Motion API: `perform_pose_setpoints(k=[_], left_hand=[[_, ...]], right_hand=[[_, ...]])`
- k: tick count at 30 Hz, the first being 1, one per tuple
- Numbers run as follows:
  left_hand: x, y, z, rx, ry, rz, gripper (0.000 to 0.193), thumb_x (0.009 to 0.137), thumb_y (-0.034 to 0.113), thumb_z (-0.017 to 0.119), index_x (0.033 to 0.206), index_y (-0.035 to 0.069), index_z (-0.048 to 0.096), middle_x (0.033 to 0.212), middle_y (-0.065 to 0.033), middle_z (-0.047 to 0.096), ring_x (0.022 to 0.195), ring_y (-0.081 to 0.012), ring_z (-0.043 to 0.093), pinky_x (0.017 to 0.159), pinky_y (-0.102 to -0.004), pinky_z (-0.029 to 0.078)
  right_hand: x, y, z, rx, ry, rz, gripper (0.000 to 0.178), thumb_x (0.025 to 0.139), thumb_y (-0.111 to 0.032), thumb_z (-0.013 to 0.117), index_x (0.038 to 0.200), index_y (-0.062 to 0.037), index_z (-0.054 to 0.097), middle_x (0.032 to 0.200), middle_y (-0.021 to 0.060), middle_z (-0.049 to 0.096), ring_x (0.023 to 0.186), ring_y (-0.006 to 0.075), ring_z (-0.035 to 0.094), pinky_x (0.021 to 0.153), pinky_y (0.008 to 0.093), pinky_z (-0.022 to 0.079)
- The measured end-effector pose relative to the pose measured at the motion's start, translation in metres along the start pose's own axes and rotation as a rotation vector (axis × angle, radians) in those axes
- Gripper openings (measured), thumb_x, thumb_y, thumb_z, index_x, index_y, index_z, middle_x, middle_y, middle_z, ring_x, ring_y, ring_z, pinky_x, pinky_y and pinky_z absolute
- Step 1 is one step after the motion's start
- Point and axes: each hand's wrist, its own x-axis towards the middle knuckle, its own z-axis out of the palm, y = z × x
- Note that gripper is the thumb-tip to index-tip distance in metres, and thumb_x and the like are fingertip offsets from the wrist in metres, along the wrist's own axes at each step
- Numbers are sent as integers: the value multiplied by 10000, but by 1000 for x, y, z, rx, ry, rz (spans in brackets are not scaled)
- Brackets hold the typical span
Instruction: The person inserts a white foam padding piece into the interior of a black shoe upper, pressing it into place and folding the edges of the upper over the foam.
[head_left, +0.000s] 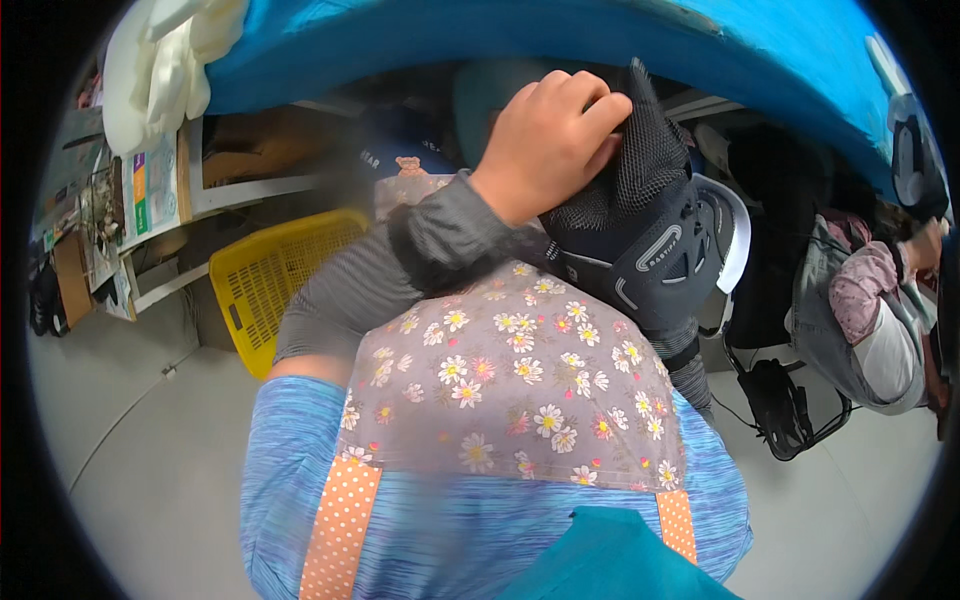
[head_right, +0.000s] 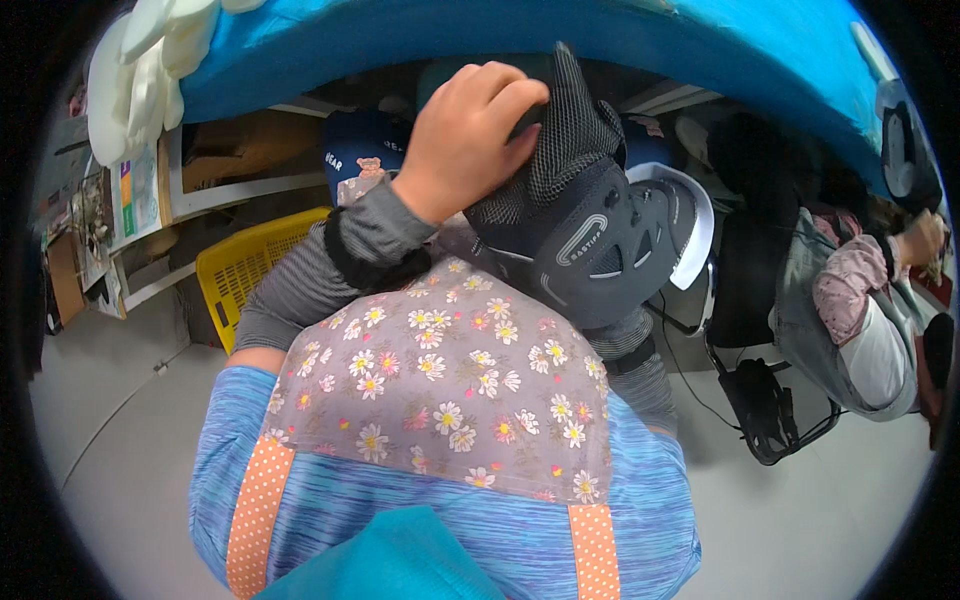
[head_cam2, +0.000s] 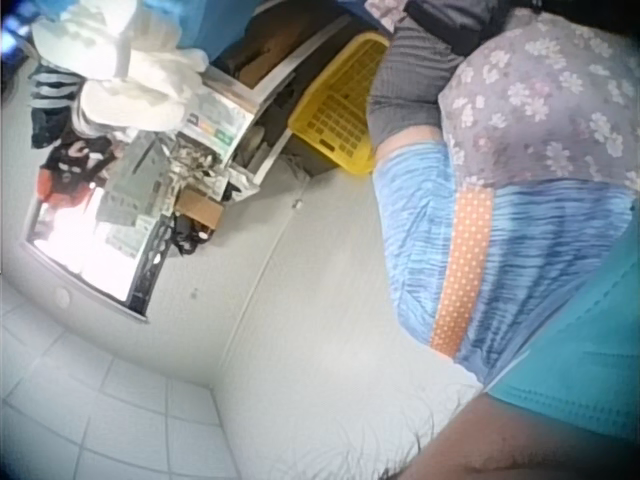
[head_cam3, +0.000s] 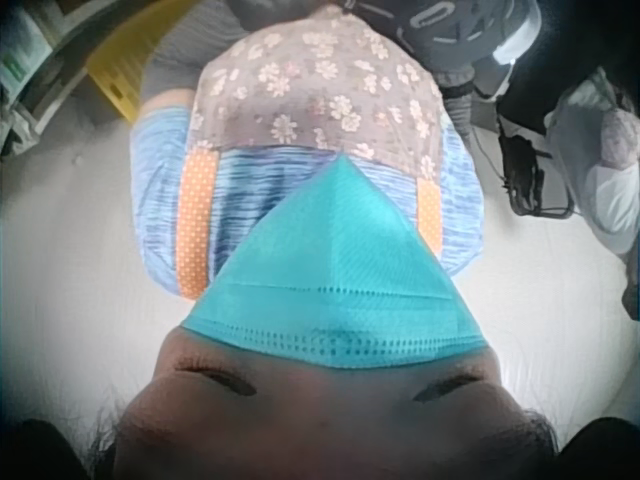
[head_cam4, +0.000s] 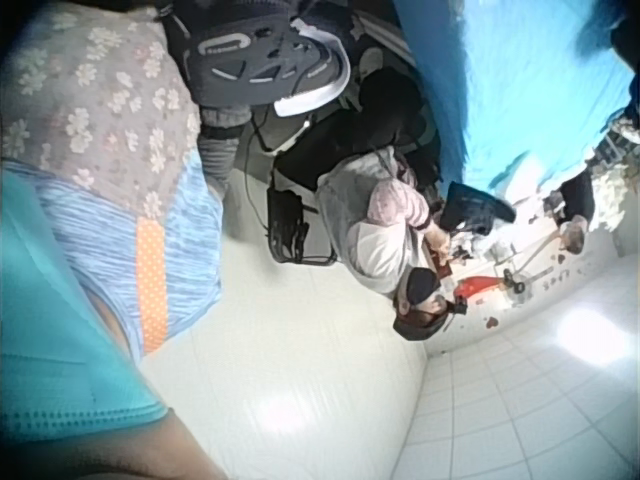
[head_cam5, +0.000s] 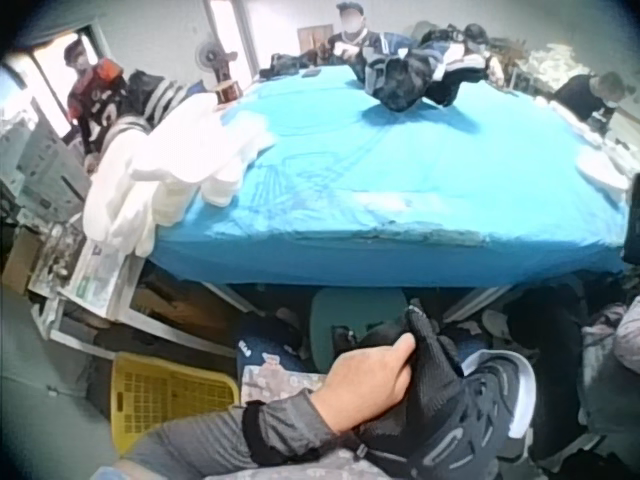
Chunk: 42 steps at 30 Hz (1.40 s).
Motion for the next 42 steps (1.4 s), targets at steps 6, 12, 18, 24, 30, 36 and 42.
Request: perform_pose_setpoints(k=[6, 12, 18, 24, 30, 36, 42], left_hand=[[-20, 22, -48, -546, -247, -79, 409, 793, 262, 815, 1046, -20, 662, 973, -168, 688, 851, -303, 682, 756, -351, 546], [-38, 17, -21, -712, -403, -149, 695, 701, 504, 844, 1008, -75, 611, 912, -226, 639, 861, -391, 641, 757, -402, 513], [-42, 10, -13, -1004, -798, -365, 581, 671, 450, 894, 837, -40, 630, 765, -146, 644, 678, -182, 593, 605, -331, 453], [-37, 12, -6, -1180, -757, -222, 521, 718, 358, 879, 966, -52, 674, 879, -137, 678, 811, -212, 638, 726, -323, 493], [-19, 12, 3, -1173, -851, -62, 515, 738, 359, 852, 1007, -43, 676, 957, -173, 682, 893, -259, 658, 792, -355, 506], [-8, 30, 14, -1129, -1146, 44, 481, 781, 332, 799, 1063, -29, 652, 1011, -207, 684, 913, -352, 656, 808, -403, 508], [-6, 24, 11, -1331, -1367, -240, 507, 796, 228, 781, 1187, -45, 610, 1121, -161, 682, 1024, -224, 633, 908, -339, 492]], right_hand=[[-6, 3, -5, -26, 45, 17, 567, 929, -209, 619, 1429, -29, 420, 1301, 136, 564, 1201, 255, 555, 1006, 380, 462], [-10, 12, -10, -66, 49, 48, 576, 925, -207, 630, 1431, -31, 418, 1293, 134, 568, 1196, 252, 557, 1001, 378, 463], [-15, 18, -10, -110, 70, 84, 585, 922, -206, 640, 1434, -34, 415, 1286, 132, 573, 1191, 250, 559, 997, 376, 464], [-17, 23, -11, -143, 76, 111, 594, 918, -204, 650, 1436, -36, 413, 1278, 130, 577, 1186, 247, 561, 993, 375, 465], [-23, 27, -18, -181, 93, 114, 603, 914, -202, 660, 1438, -38, 410, 1270, 128, 582, 1181, 244, 562, 989, 373, 466], [-19, 26, -19, -229, 80, 108, 613, 910, -200, 670, 1440, -41, 408, 1262, 126, 586, 1176, 241, 564, 985, 371, 467], [-19, 33, -25, -250, 109, 119, 622, 906, -199, 680, 1442, -43, 405, 1254, 124, 591, 1171, 239, 566, 980, 370, 468]])
